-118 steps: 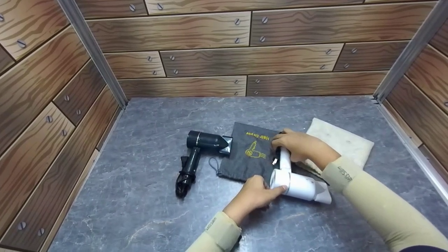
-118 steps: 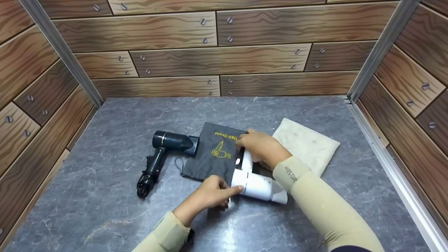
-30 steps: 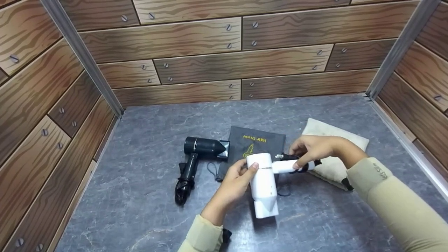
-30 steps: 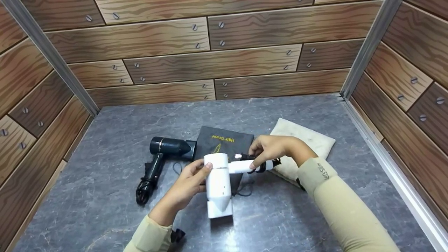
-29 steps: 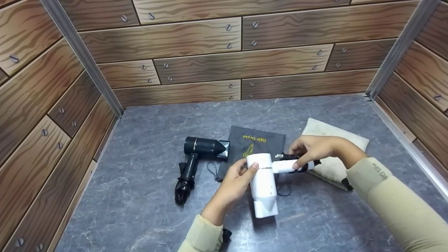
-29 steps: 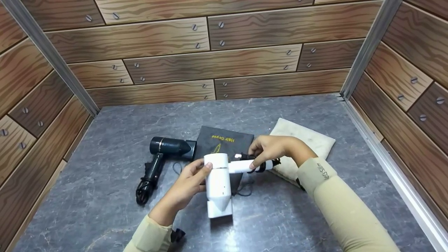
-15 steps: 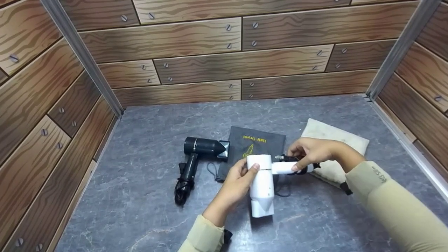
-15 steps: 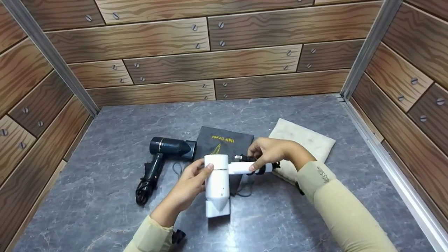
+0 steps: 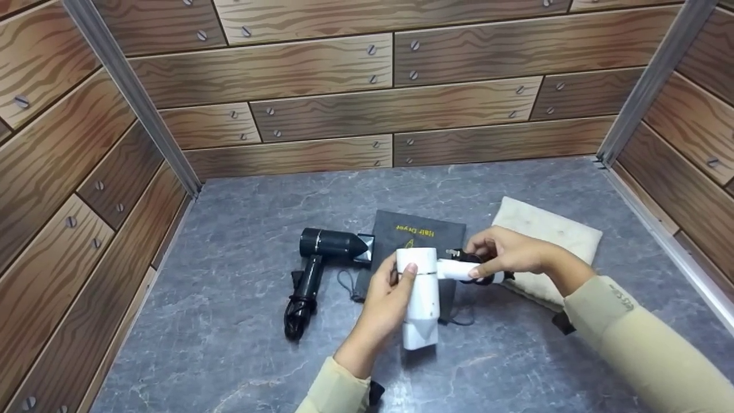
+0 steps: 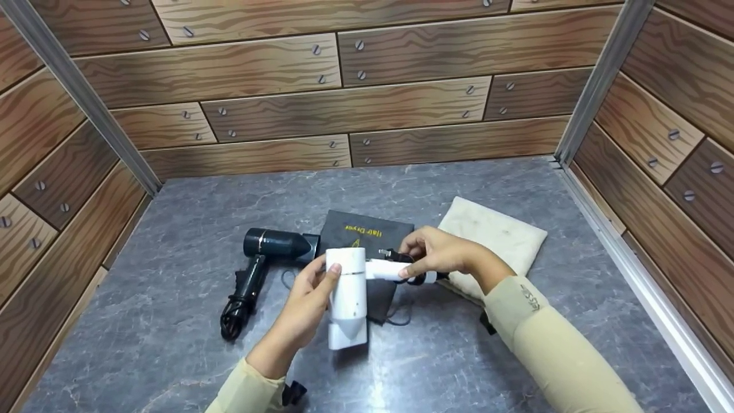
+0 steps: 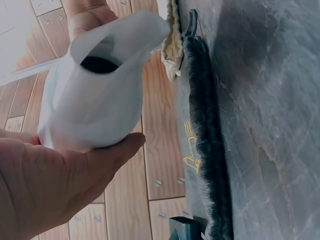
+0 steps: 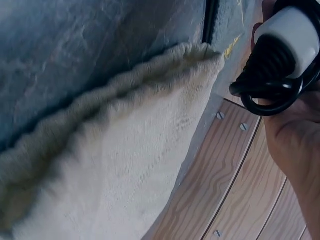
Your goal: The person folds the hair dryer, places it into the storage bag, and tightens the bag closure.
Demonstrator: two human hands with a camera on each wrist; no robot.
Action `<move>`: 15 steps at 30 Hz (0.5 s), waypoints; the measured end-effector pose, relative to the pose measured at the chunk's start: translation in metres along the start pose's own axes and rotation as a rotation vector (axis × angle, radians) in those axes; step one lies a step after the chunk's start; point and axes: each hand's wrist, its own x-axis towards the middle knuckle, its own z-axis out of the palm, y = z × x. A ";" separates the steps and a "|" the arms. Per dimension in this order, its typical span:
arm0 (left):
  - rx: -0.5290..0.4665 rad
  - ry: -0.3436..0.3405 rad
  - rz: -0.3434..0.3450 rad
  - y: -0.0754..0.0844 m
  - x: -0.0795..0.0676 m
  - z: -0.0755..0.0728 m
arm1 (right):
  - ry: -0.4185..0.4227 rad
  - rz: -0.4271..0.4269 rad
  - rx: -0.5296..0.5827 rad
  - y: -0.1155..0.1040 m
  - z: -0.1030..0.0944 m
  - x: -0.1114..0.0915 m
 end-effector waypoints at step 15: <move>-0.086 0.083 0.023 0.003 0.002 -0.002 | 0.099 -0.008 0.152 0.001 0.023 0.002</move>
